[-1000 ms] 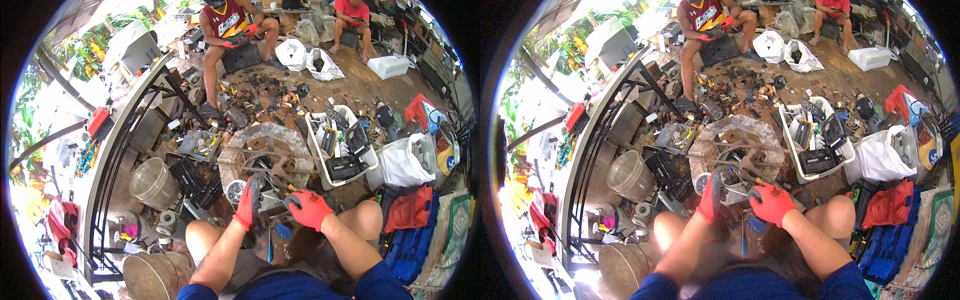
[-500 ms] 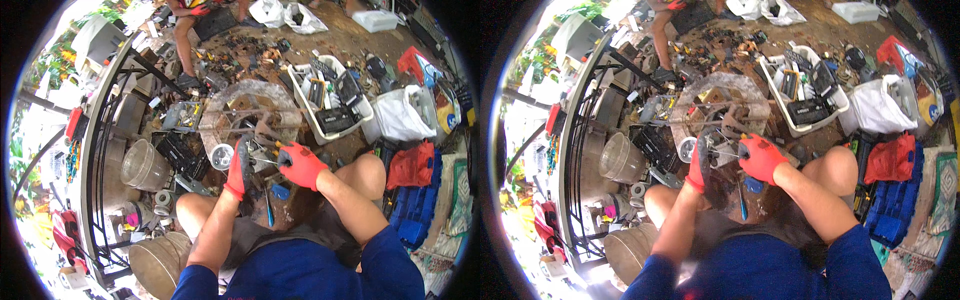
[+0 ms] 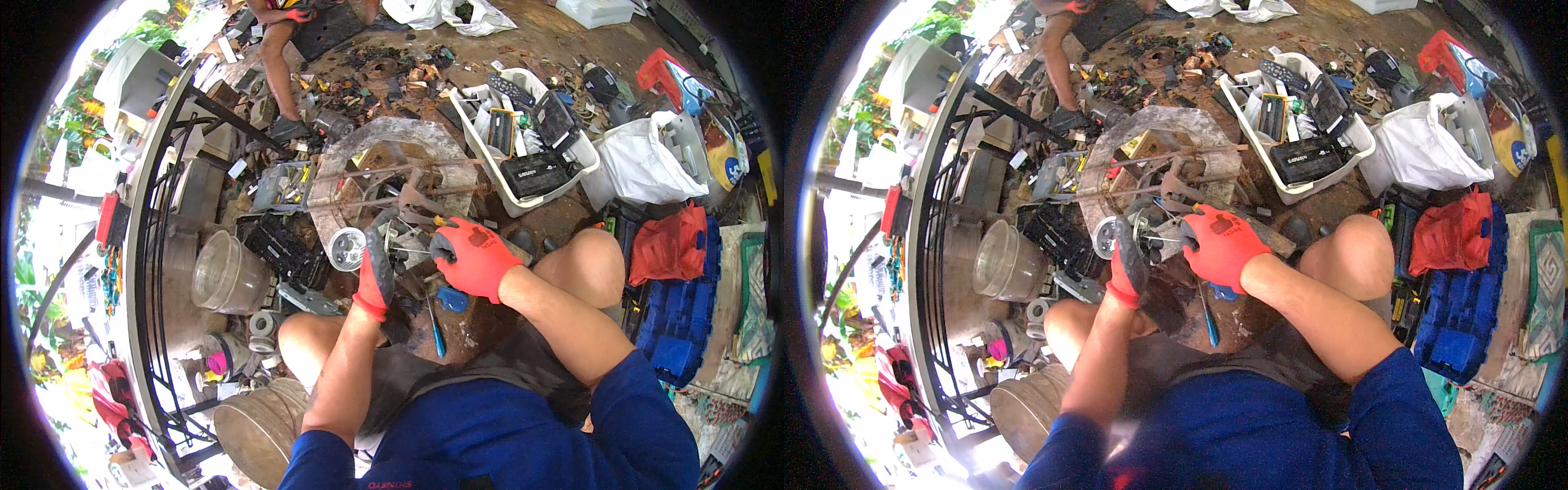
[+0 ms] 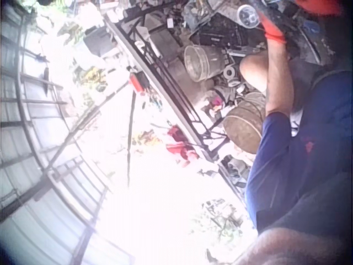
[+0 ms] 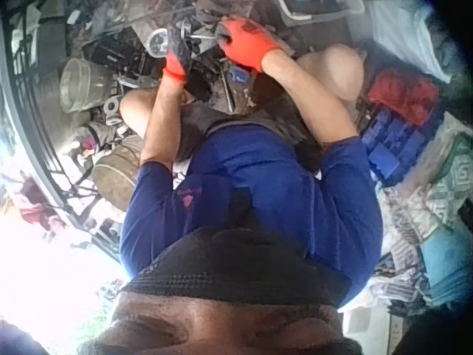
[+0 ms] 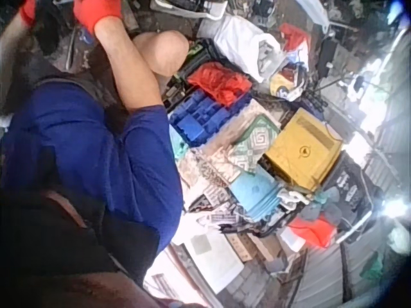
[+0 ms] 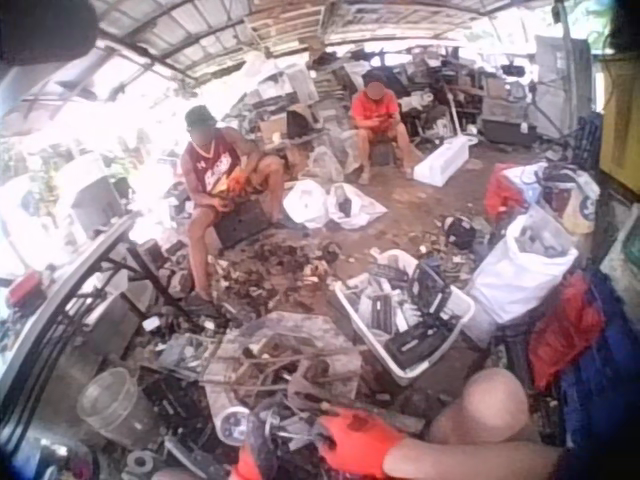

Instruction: The person uses a screwdriver and pliers to work on a circular metal part, then uses a hammer to strike it. The person continues to manipulate the metal part with pliers and a hammer throughout the video.

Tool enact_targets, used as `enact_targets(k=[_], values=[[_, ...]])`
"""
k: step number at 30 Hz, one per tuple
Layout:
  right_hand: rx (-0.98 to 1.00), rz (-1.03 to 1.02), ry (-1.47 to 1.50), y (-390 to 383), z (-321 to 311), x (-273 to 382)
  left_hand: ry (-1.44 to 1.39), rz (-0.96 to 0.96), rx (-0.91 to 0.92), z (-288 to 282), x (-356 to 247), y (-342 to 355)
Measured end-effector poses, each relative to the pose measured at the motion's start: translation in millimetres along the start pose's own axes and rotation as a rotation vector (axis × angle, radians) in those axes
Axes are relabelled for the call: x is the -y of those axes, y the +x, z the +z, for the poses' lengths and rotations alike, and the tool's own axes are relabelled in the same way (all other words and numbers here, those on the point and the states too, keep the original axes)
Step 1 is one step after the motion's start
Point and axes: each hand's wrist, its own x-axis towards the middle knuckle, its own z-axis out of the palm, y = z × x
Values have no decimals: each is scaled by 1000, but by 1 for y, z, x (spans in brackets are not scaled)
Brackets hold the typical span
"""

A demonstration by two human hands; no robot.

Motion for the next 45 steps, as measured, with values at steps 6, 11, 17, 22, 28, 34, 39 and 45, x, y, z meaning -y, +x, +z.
enact_targets(k=[6,11,17,22,28,34,39,45], values=[[155,86,-121,6,-15,18,-74,45,52,5,-2,-4],[139,13,-103,6,-10,17,-156,-34,59,2,-5,-4],[7,-88,-118,4,2,12,-87,3,50,0,-2,-1],[79,-20,-142,8,-1,15,-28,99,-24,3,12,1],[88,8,-197,8,-9,22,-65,-44,94,-1,5,-2],[112,-34,-169,10,-9,26,-180,-71,140,-6,12,0],[8,-146,-157,6,-3,25,-135,-18,160,-10,17,2],[-74,-180,-234,4,-1,20,-60,28,192,-8,16,1]])
